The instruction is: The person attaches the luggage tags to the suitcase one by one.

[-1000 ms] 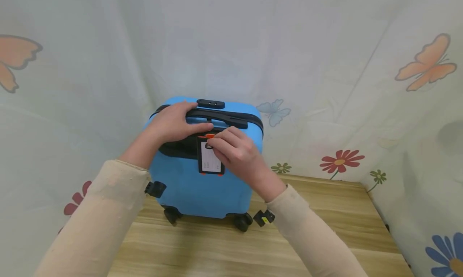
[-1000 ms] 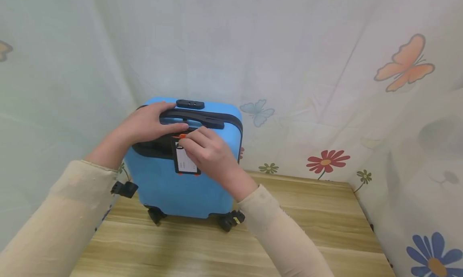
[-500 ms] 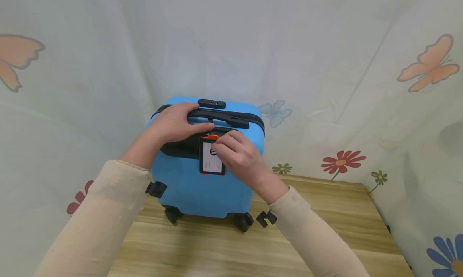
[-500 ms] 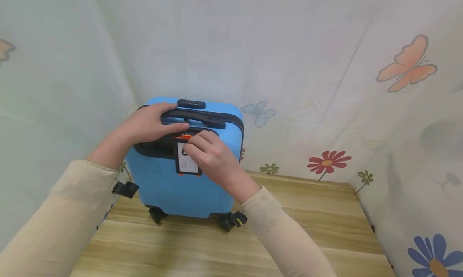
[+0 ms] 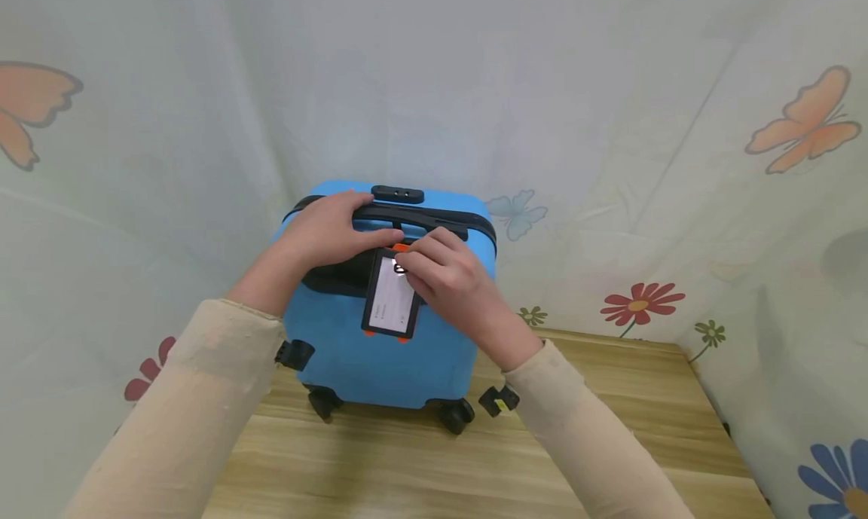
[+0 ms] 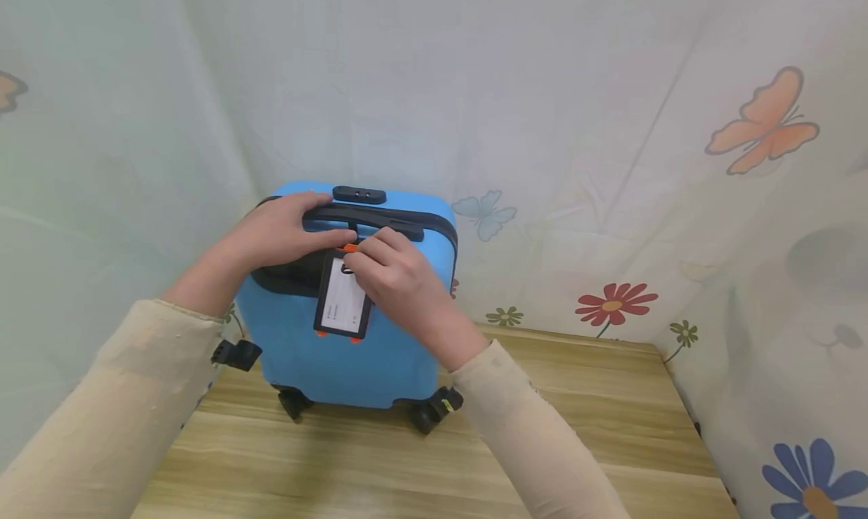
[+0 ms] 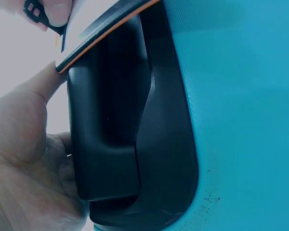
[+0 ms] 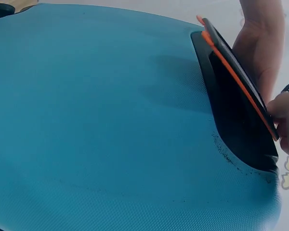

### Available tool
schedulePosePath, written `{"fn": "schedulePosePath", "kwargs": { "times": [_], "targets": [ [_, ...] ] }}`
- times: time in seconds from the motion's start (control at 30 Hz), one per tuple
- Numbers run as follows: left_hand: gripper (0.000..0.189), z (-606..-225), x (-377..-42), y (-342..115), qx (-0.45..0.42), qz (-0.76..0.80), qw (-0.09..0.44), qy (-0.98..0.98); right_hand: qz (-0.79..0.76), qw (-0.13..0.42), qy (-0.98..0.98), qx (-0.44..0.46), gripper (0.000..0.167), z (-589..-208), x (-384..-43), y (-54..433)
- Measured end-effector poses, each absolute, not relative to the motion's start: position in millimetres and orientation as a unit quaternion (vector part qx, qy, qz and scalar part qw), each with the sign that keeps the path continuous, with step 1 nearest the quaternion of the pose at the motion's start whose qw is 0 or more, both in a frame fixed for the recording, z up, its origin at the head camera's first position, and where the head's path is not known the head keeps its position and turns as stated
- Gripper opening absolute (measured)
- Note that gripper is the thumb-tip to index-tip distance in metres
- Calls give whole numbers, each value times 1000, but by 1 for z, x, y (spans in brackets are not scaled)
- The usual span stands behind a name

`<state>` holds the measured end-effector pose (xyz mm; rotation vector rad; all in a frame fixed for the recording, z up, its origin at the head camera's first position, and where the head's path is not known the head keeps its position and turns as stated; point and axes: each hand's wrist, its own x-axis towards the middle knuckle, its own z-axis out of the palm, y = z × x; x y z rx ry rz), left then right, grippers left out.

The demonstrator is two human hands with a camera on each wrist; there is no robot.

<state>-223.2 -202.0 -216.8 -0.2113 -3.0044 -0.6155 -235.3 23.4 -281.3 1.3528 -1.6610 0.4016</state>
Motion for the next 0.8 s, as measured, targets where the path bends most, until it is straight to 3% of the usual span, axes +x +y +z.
{"fn": "schedulePosePath", "kwargs": {
  "times": [0.33,0.8],
  "targets": [
    [97,-218,-224,-199,-63,-197,38,-978,178,467,-665,554,15,-282,-231,29],
    [81,-211,-225,-210,-90,-244,45,-964,205,442,-674,555,13,-282,-235,27]
  ]
}}
